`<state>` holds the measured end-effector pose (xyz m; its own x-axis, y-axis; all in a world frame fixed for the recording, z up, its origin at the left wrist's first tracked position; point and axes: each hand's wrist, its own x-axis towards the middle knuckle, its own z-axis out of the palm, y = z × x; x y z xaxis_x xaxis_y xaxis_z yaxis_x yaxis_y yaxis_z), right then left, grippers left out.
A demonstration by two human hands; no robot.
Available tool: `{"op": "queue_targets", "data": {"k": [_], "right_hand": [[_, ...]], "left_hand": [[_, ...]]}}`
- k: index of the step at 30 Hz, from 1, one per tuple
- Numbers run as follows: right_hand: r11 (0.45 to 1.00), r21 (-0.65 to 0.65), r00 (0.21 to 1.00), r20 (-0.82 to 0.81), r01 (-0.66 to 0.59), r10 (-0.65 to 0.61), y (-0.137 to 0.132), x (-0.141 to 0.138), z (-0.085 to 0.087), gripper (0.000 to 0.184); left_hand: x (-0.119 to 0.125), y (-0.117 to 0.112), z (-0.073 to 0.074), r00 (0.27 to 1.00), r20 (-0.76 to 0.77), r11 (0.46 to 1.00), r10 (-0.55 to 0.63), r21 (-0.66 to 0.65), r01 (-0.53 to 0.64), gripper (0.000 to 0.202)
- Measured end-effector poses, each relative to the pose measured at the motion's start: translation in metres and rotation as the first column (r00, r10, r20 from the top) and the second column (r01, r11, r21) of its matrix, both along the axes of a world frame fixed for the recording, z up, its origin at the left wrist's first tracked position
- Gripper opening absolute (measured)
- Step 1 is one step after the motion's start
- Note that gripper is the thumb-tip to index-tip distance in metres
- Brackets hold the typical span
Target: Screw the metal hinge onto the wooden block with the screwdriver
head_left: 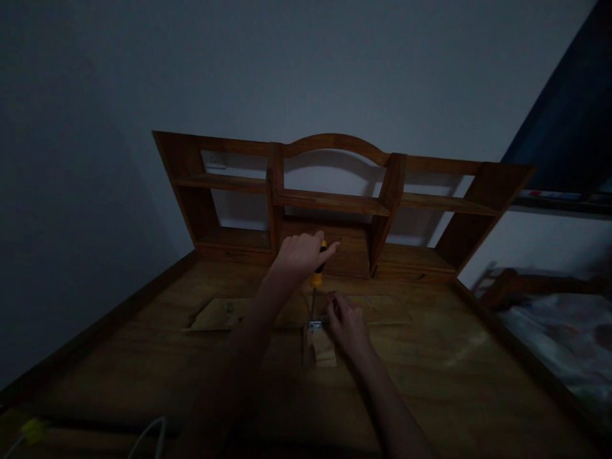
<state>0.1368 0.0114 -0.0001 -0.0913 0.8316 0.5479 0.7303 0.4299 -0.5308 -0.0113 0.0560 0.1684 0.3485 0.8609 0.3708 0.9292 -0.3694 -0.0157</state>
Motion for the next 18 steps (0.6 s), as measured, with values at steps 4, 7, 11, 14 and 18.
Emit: {"op": "queue_targets", "data": {"k": [4, 7, 11, 14, 18], "right_hand": [[1.0, -0.019, 1.0, 0.022, -0.014, 0.014, -0.002, -0.001, -0.001, 0.021], [0.998, -0.044, 0.998, 0.042, -0.054, 0.056, -0.006, -0.003, -0.006, 0.02], [0.997, -0.053, 0.998, 0.027, -0.062, 0.064, -0.006, -0.004, -0.009, 0.02], [1.0, 0.024, 0.999, 0.036, -0.005, 0.005, 0.002, 0.005, 0.006, 0.022], [0.984, 0.175, 0.996, 0.079, 0.031, -0.046, 0.021, 0.036, 0.034, 0.021]], "left_hand": [[-0.01, -0.003, -0.003, 0.972, -0.162, 0.977, -0.172, 0.095, 0.189, 0.048], [-0.02, 0.002, -0.006, 0.932, -0.242, 0.948, -0.271, 0.101, 0.302, 0.044], [-0.026, 0.013, -0.008, 0.881, -0.131, 0.887, -0.454, 0.021, 0.46, 0.038], [-0.027, 0.018, -0.007, 0.86, 0.112, 0.858, -0.497, -0.083, 0.507, 0.037], [-0.033, 0.016, -0.002, 0.841, 0.32, 0.836, -0.435, -0.202, 0.51, 0.041]]}}
